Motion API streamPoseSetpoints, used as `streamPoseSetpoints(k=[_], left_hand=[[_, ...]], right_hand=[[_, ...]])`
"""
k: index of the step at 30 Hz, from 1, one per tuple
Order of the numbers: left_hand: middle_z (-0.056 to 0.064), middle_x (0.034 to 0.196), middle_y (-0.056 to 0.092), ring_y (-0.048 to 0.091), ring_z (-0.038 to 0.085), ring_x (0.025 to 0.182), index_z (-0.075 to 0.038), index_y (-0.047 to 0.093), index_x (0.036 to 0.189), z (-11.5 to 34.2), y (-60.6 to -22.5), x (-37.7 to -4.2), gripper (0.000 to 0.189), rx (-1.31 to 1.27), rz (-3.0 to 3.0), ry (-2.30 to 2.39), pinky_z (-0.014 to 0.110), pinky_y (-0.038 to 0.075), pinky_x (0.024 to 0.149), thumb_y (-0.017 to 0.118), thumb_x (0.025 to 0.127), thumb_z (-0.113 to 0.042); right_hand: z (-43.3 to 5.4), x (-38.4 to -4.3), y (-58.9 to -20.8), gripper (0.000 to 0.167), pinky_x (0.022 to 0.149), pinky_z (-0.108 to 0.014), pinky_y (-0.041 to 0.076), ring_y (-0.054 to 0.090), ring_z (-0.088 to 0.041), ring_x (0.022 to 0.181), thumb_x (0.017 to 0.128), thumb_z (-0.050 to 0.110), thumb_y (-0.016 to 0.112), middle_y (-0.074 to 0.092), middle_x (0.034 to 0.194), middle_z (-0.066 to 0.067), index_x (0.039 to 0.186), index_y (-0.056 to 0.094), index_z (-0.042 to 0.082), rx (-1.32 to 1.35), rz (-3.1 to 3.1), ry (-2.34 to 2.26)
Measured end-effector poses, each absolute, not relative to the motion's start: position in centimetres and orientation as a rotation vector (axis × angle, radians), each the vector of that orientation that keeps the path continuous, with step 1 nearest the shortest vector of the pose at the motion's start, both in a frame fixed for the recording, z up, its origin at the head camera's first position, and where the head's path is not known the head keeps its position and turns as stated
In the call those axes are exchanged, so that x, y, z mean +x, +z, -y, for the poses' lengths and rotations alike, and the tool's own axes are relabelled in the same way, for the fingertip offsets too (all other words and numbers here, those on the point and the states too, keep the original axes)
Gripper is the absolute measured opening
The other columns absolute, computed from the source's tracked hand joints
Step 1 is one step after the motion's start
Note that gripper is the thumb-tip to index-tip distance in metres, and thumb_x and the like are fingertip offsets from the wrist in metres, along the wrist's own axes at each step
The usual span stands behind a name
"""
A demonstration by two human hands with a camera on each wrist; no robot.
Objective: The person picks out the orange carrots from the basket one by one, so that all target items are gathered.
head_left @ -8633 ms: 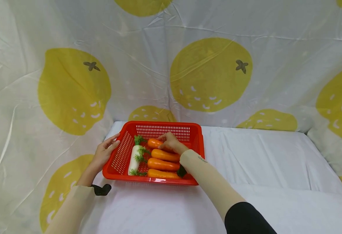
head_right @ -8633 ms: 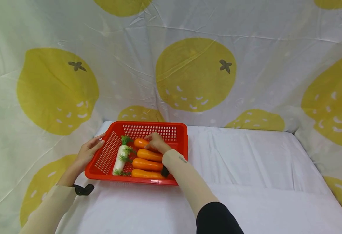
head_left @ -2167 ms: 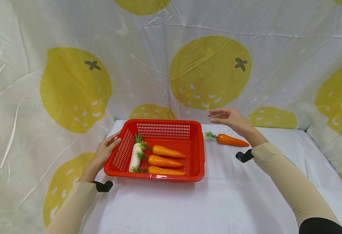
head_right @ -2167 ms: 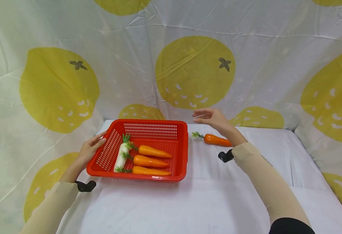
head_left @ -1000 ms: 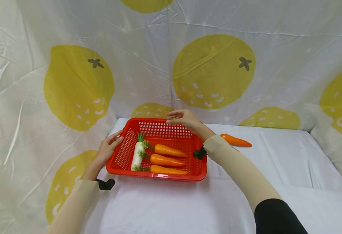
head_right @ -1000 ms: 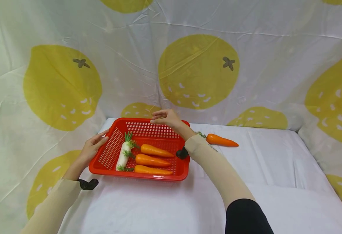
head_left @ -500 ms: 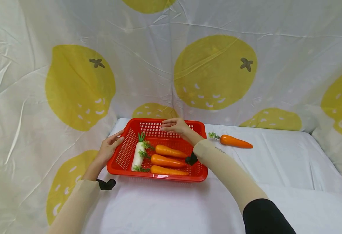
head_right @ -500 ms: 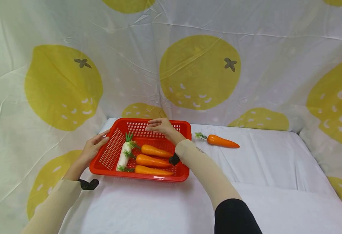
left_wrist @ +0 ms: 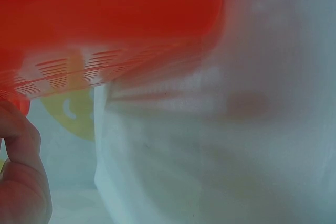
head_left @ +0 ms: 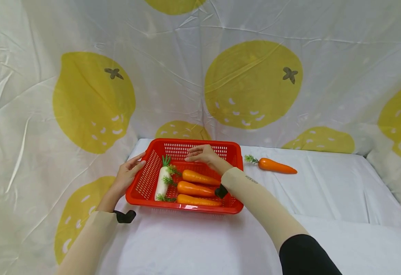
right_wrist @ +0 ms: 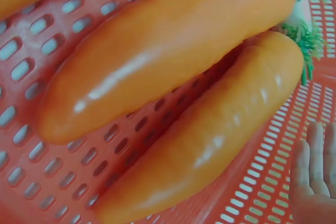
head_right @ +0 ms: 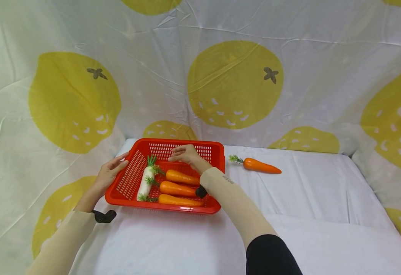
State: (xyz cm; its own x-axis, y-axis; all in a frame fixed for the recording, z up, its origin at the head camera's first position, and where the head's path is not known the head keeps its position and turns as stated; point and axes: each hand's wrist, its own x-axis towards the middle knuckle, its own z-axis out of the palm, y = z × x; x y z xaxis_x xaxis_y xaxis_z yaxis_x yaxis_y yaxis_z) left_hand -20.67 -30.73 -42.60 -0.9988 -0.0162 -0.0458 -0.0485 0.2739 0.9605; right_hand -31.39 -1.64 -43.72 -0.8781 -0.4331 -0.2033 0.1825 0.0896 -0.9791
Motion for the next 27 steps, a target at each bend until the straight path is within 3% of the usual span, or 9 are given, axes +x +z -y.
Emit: streamPoseSetpoints(k=[8, 13, 19, 27], left_hand=[[0.032, 0.122, 0.052, 0.064, 0.020, 0.085, -0.005, 0.039, 0.152, 30.6, -42.3, -20.5, 0.054, -0.091, -2.494, 1.863, 0.028, 0.058, 0.074, 0.054, 0.104, -0.023], [0.031, 0.121, 0.053, 0.065, 0.024, 0.087, -0.006, 0.040, 0.152, 30.6, -42.3, -20.5, 0.054, -0.102, -2.498, 1.858, 0.030, 0.059, 0.075, 0.055, 0.104, -0.024], [0.034, 0.122, 0.051, 0.064, 0.020, 0.085, -0.005, 0.039, 0.152, 30.6, -42.3, -20.6, 0.054, -0.088, -2.503, 1.865, 0.029, 0.058, 0.076, 0.054, 0.104, -0.023], [0.029, 0.121, 0.052, 0.063, 0.021, 0.086, -0.006, 0.039, 0.153, 30.5, -42.3, -20.4, 0.054, -0.102, -2.491, 1.862, 0.028, 0.058, 0.076, 0.055, 0.104, -0.023]], right_hand=[[2.1, -31.0, -44.4, 0.041, 0.095, -0.042, 0.053, 0.068, -0.030, 0.105, 0.084, -0.003, 0.077, 0.072, 0.104, -0.020, 0.123, 0.065, -0.010, -0.200, -1.986, -1.783], [2.2, -30.7, -44.7, 0.043, 0.090, -0.037, 0.055, 0.067, -0.029, 0.107, 0.082, -0.002, 0.080, 0.071, 0.108, -0.021, 0.122, 0.066, -0.009, -0.191, -2.023, -1.738], [2.3, -30.0, -44.8, 0.046, 0.088, -0.036, 0.056, 0.065, -0.030, 0.109, 0.080, -0.002, 0.082, 0.068, 0.115, -0.024, 0.123, 0.066, -0.008, -0.206, -2.052, -1.658], [2.1, -29.6, -45.2, 0.043, 0.082, -0.032, 0.057, 0.067, -0.026, 0.100, 0.077, -0.004, 0.083, 0.072, 0.107, -0.021, 0.118, 0.069, -0.009, -0.199, -2.065, -1.602]])
